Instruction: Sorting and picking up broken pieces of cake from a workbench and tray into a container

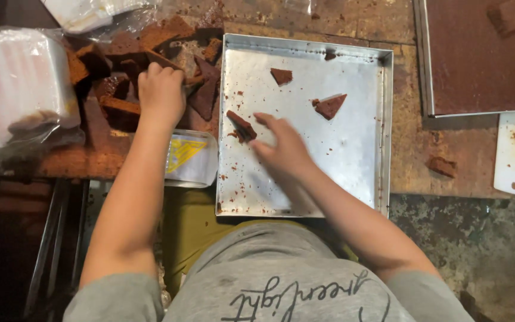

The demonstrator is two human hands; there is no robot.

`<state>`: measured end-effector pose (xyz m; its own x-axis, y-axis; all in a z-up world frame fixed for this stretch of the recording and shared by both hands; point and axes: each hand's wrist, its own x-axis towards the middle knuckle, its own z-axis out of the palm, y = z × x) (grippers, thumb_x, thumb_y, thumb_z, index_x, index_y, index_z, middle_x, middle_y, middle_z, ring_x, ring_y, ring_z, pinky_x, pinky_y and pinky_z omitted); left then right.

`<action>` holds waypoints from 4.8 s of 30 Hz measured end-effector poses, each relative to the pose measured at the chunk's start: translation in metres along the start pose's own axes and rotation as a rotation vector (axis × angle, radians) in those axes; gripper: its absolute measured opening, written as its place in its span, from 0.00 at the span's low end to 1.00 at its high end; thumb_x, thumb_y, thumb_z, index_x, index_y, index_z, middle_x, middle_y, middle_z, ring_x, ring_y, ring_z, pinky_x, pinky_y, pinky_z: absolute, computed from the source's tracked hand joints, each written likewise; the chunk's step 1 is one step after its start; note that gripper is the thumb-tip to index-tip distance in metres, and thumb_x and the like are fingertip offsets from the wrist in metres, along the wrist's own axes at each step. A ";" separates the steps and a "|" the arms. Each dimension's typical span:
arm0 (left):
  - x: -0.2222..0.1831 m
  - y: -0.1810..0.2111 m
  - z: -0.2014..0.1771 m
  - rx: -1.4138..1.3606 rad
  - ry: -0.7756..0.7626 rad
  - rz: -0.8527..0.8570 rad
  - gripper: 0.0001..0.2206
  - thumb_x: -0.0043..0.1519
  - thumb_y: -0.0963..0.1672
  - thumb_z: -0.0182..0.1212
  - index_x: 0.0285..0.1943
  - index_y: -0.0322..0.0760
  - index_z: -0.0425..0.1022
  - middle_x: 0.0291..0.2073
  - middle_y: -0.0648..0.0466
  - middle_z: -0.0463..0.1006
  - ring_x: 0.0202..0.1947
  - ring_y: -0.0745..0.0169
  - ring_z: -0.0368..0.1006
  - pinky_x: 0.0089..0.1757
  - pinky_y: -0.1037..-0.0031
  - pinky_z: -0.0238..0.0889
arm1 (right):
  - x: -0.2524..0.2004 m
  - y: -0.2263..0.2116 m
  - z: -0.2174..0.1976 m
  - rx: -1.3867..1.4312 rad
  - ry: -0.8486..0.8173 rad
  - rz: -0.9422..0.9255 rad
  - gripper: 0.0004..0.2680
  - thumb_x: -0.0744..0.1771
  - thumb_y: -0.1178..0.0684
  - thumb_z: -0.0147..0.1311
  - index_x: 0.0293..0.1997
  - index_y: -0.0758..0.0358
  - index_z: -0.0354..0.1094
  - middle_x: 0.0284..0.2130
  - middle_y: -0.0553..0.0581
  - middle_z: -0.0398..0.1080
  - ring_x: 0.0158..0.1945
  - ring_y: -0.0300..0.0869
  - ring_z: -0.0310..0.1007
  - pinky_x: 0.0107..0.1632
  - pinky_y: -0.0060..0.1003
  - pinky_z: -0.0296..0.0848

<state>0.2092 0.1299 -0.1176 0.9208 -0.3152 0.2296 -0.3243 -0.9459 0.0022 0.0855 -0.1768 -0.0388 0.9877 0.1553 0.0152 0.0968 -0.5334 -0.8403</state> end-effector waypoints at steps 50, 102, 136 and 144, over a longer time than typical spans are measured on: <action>-0.097 0.146 -0.170 -0.934 -0.131 -0.126 0.25 0.53 0.35 0.57 0.63 0.31 0.74 0.66 0.41 0.68 0.62 0.35 0.69 0.58 0.53 0.65 | -0.042 -0.052 0.018 -0.066 -0.009 -0.379 0.09 0.66 0.56 0.63 0.50 0.60 0.74 0.34 0.57 0.73 0.37 0.52 0.79 0.39 0.45 0.78; -0.105 0.114 -0.096 -0.589 -0.398 -0.258 0.09 0.62 0.46 0.63 0.42 0.39 0.72 0.33 0.41 0.79 0.40 0.34 0.79 0.42 0.51 0.73 | -0.031 0.090 -0.015 0.309 -0.004 0.292 0.16 0.61 0.59 0.68 0.52 0.62 0.69 0.43 0.62 0.69 0.41 0.50 0.76 0.41 0.40 0.78; -0.134 0.129 -0.103 -0.929 0.076 -0.271 0.11 0.60 0.37 0.63 0.49 0.38 0.83 0.41 0.45 0.81 0.44 0.42 0.79 0.46 0.61 0.73 | -0.046 0.083 -0.036 -0.341 -0.351 0.121 0.15 0.61 0.56 0.61 0.53 0.58 0.73 0.45 0.56 0.70 0.54 0.49 0.62 0.62 0.47 0.55; -0.102 0.172 -0.142 -0.942 -0.171 -0.121 0.27 0.54 0.35 0.56 0.66 0.26 0.70 0.65 0.38 0.70 0.61 0.31 0.69 0.55 0.48 0.66 | -0.083 -0.016 -0.026 0.243 0.229 -0.312 0.15 0.62 0.66 0.65 0.52 0.70 0.72 0.41 0.60 0.74 0.40 0.46 0.74 0.41 0.34 0.74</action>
<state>0.0283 0.0105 -0.0026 0.9545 -0.2966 0.0322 -0.1972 -0.5463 0.8140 0.0051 -0.2026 -0.0124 0.9203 0.0754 0.3838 0.3892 -0.2751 -0.8791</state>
